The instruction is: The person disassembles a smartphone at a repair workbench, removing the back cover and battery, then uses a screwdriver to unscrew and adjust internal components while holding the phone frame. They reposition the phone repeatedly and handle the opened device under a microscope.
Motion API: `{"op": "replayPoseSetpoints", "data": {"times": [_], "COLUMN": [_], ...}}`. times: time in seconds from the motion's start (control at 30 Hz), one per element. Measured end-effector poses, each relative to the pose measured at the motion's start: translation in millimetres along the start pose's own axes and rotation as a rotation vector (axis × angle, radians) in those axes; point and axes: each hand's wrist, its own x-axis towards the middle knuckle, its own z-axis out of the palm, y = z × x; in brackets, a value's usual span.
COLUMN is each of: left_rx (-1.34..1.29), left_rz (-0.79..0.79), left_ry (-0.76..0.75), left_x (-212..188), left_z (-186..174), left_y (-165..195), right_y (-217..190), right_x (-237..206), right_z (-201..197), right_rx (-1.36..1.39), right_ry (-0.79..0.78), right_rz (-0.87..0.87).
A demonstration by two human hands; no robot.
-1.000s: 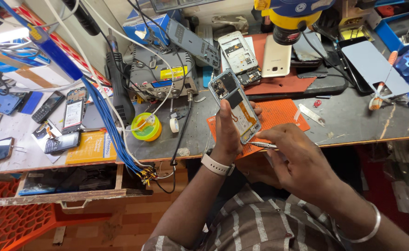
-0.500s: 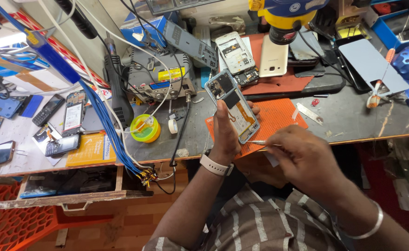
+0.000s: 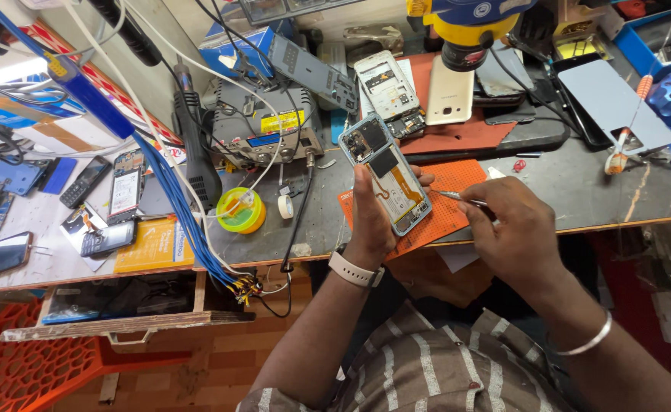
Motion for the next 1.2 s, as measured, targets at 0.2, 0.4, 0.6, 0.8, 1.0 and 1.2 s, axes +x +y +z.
{"op": "replayPoseSetpoints", "data": {"times": [0.2, 0.4, 0.6, 0.8, 1.0, 1.2], "left_rx": [-0.016, 0.011, 0.020, 0.000, 0.043, 0.037], "left_rz": [-0.019, -0.002, -0.020, 0.006, 0.037, 0.030], "left_ry": [0.008, -0.021, 0.000, 0.035, 0.028, 0.028], "left_x": [1, 1, 2, 4, -2, -1], "left_z": [1, 2, 4, 1, 5, 8], "left_y": [-2, 0, -1, -2, 1, 3], "right_y": [2, 6, -2, -22, -32, -33], "right_x": [-3, 4, 5, -10, -13, -11], "right_z": [-7, 1, -5, -19, -11, -9], "right_rx": [0.004, -0.002, -0.003, 0.100, 0.134, 0.164], "right_ry": [0.006, -0.012, 0.013, -0.072, -0.132, -0.140], "right_rz": [0.078, 0.053, 0.010, 0.147, 0.108, 0.111]}}
